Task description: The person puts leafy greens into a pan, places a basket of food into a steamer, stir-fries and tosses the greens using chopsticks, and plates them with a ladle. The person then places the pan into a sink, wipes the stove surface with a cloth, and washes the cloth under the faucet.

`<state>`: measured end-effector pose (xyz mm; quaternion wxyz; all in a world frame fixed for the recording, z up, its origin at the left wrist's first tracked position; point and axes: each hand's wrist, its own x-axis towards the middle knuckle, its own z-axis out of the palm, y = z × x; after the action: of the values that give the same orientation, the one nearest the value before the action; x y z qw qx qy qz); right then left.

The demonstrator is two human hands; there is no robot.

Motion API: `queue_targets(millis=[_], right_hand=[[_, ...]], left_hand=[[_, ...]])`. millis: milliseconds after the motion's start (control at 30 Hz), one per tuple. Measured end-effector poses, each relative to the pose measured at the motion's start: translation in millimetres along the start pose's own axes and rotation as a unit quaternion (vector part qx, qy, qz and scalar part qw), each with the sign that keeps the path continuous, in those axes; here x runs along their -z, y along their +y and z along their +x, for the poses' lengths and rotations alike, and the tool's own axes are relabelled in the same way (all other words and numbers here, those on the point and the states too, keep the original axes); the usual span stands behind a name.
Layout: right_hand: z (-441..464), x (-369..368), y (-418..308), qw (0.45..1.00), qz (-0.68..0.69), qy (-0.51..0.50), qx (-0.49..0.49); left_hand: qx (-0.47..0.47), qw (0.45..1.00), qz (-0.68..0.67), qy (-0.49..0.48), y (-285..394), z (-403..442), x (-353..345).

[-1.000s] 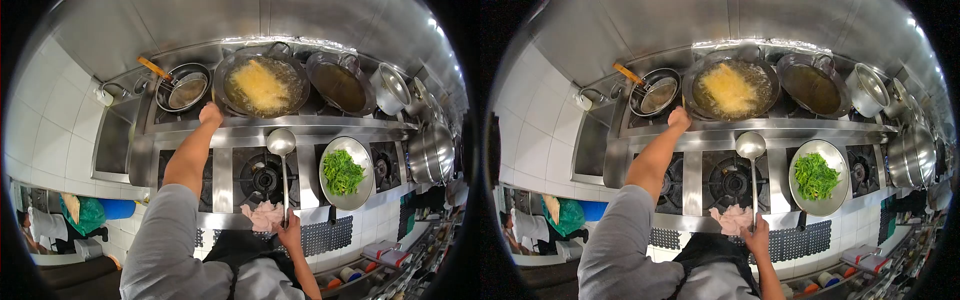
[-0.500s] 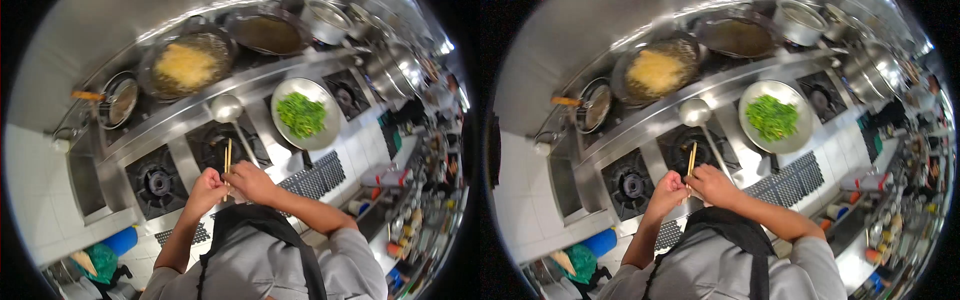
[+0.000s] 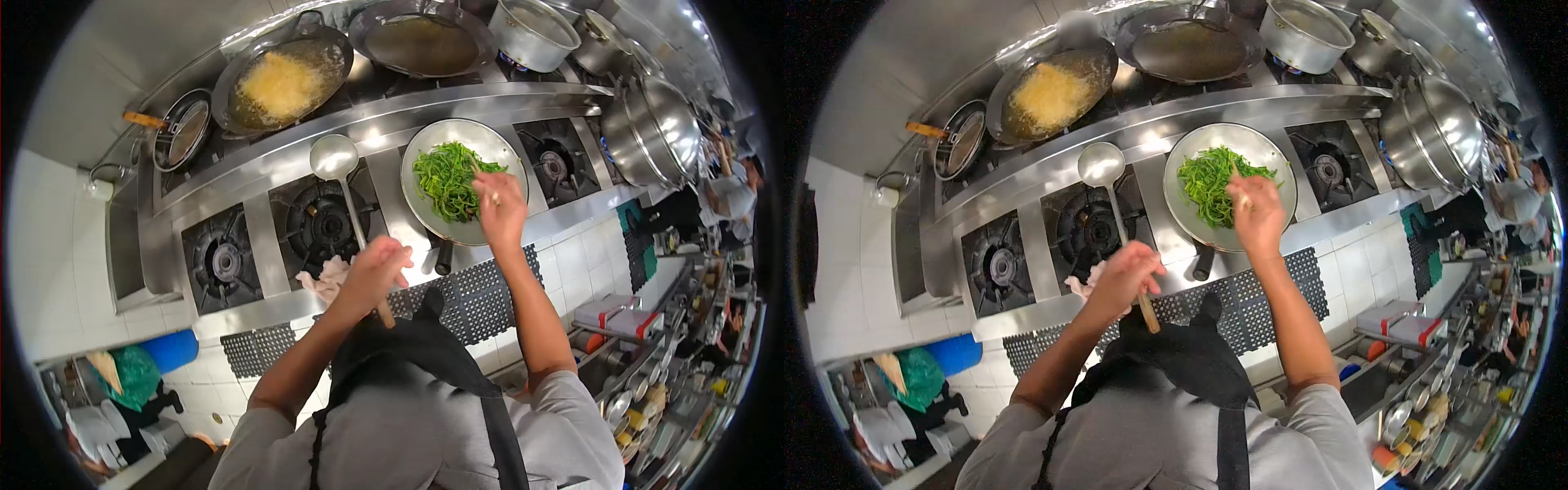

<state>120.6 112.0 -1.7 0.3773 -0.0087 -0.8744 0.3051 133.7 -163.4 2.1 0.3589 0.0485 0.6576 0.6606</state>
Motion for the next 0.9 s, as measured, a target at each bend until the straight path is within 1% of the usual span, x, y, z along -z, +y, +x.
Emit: queue_targets(millis=[33,100,133,200,267,333,367,433,467,567,600,667,700,733,800,833,867,900], right_hand=[[-5.7,-4.6,30.3,0.997,0.018,-0.043,-0.059],[-27.2,-18.8,81.9,0.975,0.048,-0.129,-0.176],[-32.3,-18.3,89.5,0.977,0.013,-0.132,-0.164],[-21.4,-7.5,85.3,0.985,0.021,-0.091,-0.142],[-12.4,-1.6,79.5,0.988,0.049,-0.060,-0.134],[-1.1,-7.7,81.3,0.985,0.099,-0.030,-0.137],[0.2,-14.5,83.1,0.979,0.126,-0.031,-0.158],[-2.1,-28.8,86.7,0.963,0.172,-0.034,-0.205],[-4.0,-36.1,89.5,0.964,0.176,-0.035,-0.198],[-9.2,-46.1,99.4,0.971,0.147,-0.069,-0.177],[-11.2,-41.4,99.7,0.972,0.120,-0.071,-0.190],[-0.9,-31.6,86.3,0.950,0.165,-0.073,-0.255],[3.8,-28.9,81.2,0.936,0.186,-0.080,-0.287],[8.1,-27.8,78.4,0.932,0.195,-0.102,-0.288],[10.0,-37.4,73.1,0.941,0.141,-0.162,-0.260],[8.6,-44.8,73.0,0.944,0.111,-0.197,-0.242],[3.6,-54.7,77.3,0.959,0.069,-0.226,-0.155],[3.1,-58.0,83.5,0.961,0.012,-0.244,-0.132]], left_hand=[[0.015,1.000,-0.001,0.025,-10.9,2.6,-15.2],[0.044,0.997,-0.003,0.067,-27.3,13.0,-52.7],[0.061,0.994,0.042,0.081,-42.3,26.4,-62.0],[0.189,0.979,-0.064,0.051,-46.1,48.2,-76.2],[0.306,0.930,-0.203,0.004,-39.8,58.4,-82.4],[0.339,0.897,-0.284,-0.023,-65.5,78.2,-79.8],[0.354,0.877,-0.322,-0.038,-76.7,86.6,-79.0],[0.345,0.859,-0.370,-0.083,-94.4,92.1,-74.5],[0.340,0.847,-0.395,-0.106,-101.0,91.8,-74.4],[0.301,0.846,-0.428,-0.103,-106.6,89.0,-79.0],[0.297,0.840,-0.444,-0.095,-105.0,85.8,-79.9],[0.287,0.824,-0.483,-0.075,-92.0,73.0,-84.9],[0.300,0.817,-0.488,-0.075,-108.3,68.1,-85.6],[0.312,0.809,-0.493,-0.075,-136.8,62.1,-88.2],[0.334,0.791,-0.504,-0.094,-193.2,46.2,-102.2],[0.360,0.796,-0.482,-0.064,-217.3,44.4,-115.0],[0.386,0.797,-0.463,-0.037,-239.9,45.7,-132.7],[0.410,0.795,-0.447,-0.010,-263.2,49.0,-149.7]])
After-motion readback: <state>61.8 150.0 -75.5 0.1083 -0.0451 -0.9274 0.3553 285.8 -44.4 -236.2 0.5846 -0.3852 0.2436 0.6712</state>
